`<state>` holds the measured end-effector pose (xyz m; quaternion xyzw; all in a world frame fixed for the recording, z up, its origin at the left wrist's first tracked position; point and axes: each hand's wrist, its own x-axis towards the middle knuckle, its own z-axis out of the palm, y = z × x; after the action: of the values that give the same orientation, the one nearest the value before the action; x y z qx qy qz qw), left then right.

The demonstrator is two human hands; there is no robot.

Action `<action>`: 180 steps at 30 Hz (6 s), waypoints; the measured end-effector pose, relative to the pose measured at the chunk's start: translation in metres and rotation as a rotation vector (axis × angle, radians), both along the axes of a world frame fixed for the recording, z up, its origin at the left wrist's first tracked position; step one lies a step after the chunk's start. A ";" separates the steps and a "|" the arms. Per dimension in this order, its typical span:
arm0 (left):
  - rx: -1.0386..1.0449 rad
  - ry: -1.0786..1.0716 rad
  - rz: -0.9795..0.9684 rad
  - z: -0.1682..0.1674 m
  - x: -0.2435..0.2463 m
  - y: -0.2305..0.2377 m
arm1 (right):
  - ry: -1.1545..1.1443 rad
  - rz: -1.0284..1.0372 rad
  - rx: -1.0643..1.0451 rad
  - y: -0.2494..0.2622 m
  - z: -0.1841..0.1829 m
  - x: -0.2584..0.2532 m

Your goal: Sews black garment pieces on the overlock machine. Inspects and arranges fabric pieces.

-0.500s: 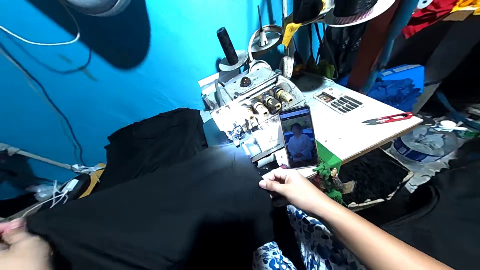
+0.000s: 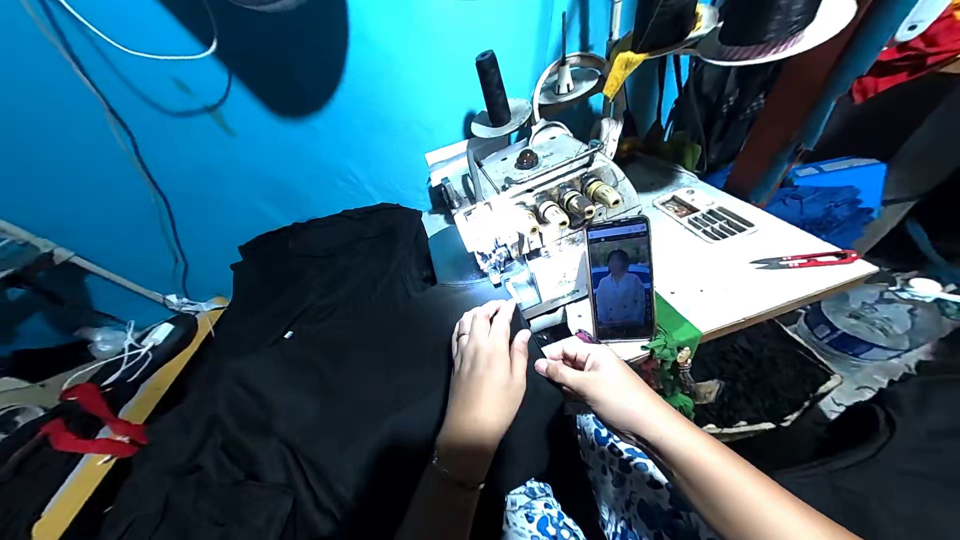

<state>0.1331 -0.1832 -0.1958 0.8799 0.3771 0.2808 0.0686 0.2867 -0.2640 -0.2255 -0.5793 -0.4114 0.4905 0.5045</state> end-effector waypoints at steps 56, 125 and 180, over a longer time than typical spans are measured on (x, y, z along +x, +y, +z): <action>-0.299 0.323 0.197 0.075 0.019 0.120 | -0.608 -0.317 0.092 0.077 0.036 -0.005; -0.080 -0.214 0.998 0.029 -0.296 -0.016 | -0.050 0.221 0.005 0.001 -0.017 0.015; -1.206 -1.504 0.754 -0.142 -0.108 -0.234 | 0.076 0.282 -0.301 -0.188 -0.099 -0.009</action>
<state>0.0250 -0.4169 -0.3375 0.1211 0.5659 0.5257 0.6235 0.2779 -0.4516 -0.3246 -0.5661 -0.3913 0.6336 0.3537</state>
